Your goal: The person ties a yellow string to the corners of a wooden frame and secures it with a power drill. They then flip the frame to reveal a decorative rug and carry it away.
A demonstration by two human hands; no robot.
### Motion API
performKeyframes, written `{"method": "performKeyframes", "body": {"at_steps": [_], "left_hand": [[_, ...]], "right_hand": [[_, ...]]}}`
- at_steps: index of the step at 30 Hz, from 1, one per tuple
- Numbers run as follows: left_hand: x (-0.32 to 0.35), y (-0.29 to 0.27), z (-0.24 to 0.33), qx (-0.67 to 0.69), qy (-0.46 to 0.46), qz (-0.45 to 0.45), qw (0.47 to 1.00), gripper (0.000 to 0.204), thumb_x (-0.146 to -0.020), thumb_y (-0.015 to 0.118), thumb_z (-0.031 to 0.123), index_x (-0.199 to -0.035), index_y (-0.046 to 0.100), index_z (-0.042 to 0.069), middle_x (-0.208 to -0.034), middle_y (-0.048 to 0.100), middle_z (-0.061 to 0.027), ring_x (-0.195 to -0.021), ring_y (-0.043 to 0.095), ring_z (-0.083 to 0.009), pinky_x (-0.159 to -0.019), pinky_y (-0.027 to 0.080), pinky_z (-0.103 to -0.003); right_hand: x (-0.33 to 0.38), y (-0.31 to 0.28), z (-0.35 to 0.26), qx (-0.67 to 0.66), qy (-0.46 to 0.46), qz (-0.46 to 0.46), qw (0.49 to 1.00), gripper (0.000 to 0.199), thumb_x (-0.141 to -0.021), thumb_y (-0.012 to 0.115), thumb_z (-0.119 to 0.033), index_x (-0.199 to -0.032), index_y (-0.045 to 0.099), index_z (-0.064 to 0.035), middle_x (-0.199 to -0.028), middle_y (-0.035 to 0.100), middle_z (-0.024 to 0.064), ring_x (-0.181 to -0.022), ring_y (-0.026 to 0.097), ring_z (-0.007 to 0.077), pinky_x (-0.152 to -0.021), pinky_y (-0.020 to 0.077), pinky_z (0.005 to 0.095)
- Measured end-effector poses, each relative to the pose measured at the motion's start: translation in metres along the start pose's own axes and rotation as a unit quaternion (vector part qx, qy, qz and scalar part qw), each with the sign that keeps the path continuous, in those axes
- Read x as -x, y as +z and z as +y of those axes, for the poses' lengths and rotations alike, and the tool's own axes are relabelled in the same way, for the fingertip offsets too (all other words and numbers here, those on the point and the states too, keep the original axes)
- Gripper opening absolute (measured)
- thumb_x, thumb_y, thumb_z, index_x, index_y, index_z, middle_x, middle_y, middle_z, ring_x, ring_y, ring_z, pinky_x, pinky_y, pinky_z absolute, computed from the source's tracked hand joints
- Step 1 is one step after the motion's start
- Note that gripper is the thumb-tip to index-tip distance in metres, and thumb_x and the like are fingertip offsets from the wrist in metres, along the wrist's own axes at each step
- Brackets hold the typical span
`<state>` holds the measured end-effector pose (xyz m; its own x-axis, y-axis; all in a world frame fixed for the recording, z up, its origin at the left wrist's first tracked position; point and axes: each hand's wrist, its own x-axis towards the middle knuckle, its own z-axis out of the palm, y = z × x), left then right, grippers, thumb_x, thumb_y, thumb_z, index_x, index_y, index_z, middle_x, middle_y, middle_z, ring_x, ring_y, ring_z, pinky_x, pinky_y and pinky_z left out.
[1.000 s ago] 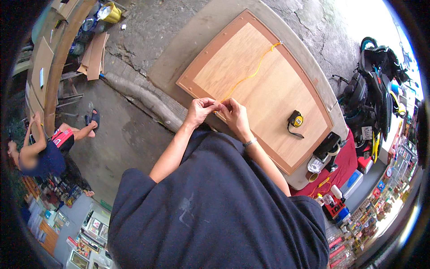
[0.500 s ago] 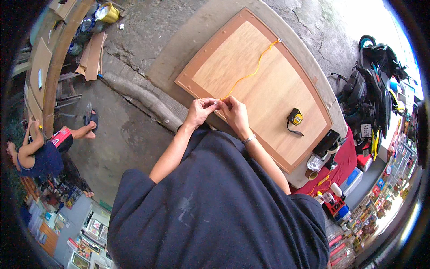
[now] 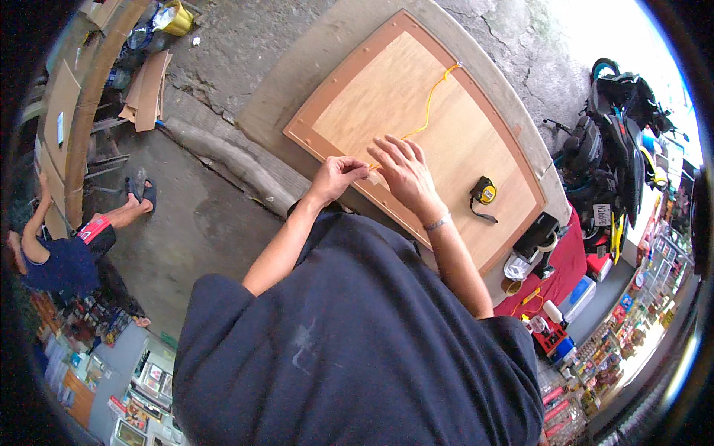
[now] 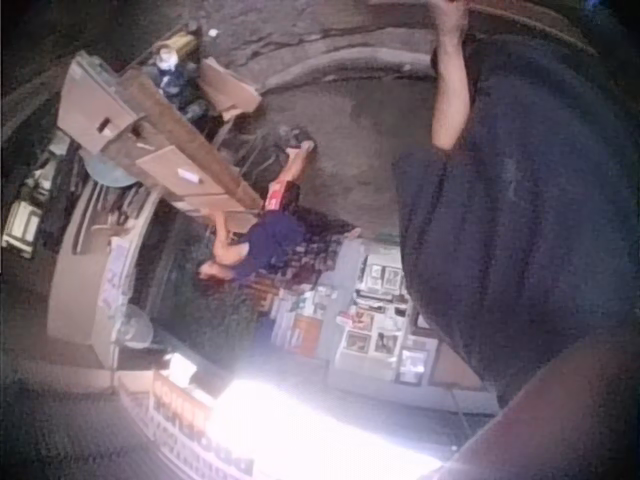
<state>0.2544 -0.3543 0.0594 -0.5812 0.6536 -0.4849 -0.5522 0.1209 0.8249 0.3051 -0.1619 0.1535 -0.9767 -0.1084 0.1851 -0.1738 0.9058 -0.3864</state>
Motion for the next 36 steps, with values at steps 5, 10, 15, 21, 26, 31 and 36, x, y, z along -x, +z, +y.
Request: {"method": "performKeyframes", "body": {"at_steps": [5,10,15,21,26,31,36], "left_hand": [[-0.008,0.011,0.008,-0.074,-0.004,-0.008,0.997,0.017,-0.095,0.071,0.015,-0.100,0.073,-0.001,-0.088,0.073,-0.0031,-0.082,0.065,-0.0085,-0.078,0.052,-0.025],[-0.012,0.013,0.000,-0.057,0.010,-0.015,0.998,0.018,-0.095,0.071,0.017,-0.099,0.074,0.000,-0.084,0.072,-0.0022,-0.080,0.065,-0.0080,-0.076,0.052,-0.025],[-0.010,0.029,0.012,-0.135,0.036,0.078,0.987,0.023,-0.093,0.073,0.022,-0.097,0.068,-0.001,-0.098,0.068,-0.0074,-0.078,0.065,-0.0110,-0.071,0.054,-0.027],[-0.001,0.044,0.003,-0.215,0.230,0.181,0.932,0.020,-0.091,0.073,0.019,-0.096,0.062,0.003,-0.102,0.056,-0.0104,-0.079,0.066,-0.0196,-0.066,0.057,-0.032],[0.004,0.042,0.011,-0.250,0.216,0.151,0.932,0.015,-0.093,0.069,0.014,-0.096,0.061,0.001,-0.097,0.058,-0.0120,-0.080,0.066,-0.0231,-0.067,0.055,-0.035],[-0.002,0.041,0.010,-0.306,0.240,0.105,0.915,0.012,-0.093,0.065,0.008,-0.099,0.058,-0.001,-0.093,0.060,-0.0162,-0.085,0.065,-0.0351,-0.071,0.053,-0.042],[-0.001,0.033,0.019,-0.340,0.258,0.058,0.902,0.013,-0.093,0.063,0.007,-0.100,0.055,-0.002,-0.093,0.060,-0.0167,-0.088,0.064,-0.0380,-0.074,0.053,-0.043]], "right_hand": [[-0.001,0.002,0.039,-0.159,-0.045,-0.224,0.961,0.014,-0.085,0.058,-0.009,-0.096,0.066,-0.0084,-0.091,0.065,0.0072,-0.090,0.065,0.0266,-0.079,0.0517,0.0388],[-0.011,-0.001,0.045,-0.125,-0.121,-0.215,0.961,0.007,-0.083,0.060,-0.009,-0.089,0.062,-0.0069,-0.080,0.060,0.0088,-0.081,0.063,0.0294,-0.073,0.0517,0.0401],[-0.008,0.006,0.052,-0.142,-0.097,-0.240,0.955,0.005,-0.083,0.061,-0.008,-0.087,0.060,-0.0051,-0.080,0.060,0.0112,-0.081,0.063,0.0324,-0.070,0.0519,0.0430],[-0.010,0.005,0.048,-0.161,-0.069,-0.262,0.949,0.005,-0.082,0.060,-0.005,-0.085,0.058,-0.0032,-0.081,0.060,0.0136,-0.080,0.063,0.0344,-0.070,0.0522,0.0446],[-0.009,0.008,0.048,-0.175,-0.065,-0.256,0.949,0.006,-0.081,0.061,-0.004,-0.087,0.059,-0.0032,-0.083,0.060,0.0135,-0.082,0.063,0.0340,-0.070,0.0530,0.0435],[-0.014,0.005,0.043,-0.177,-0.082,-0.249,0.948,0.011,-0.081,0.061,-0.003,-0.092,0.062,-0.0043,-0.085,0.061,0.0120,-0.084,0.064,0.0331,-0.071,0.0535,0.0425],[-0.015,0.003,0.045,-0.157,-0.108,-0.261,0.946,0.015,-0.080,0.062,-0.004,-0.095,0.064,-0.0050,-0.086,0.061,0.0116,-0.084,0.063,0.0329,-0.073,0.0531,0.0429]]}}
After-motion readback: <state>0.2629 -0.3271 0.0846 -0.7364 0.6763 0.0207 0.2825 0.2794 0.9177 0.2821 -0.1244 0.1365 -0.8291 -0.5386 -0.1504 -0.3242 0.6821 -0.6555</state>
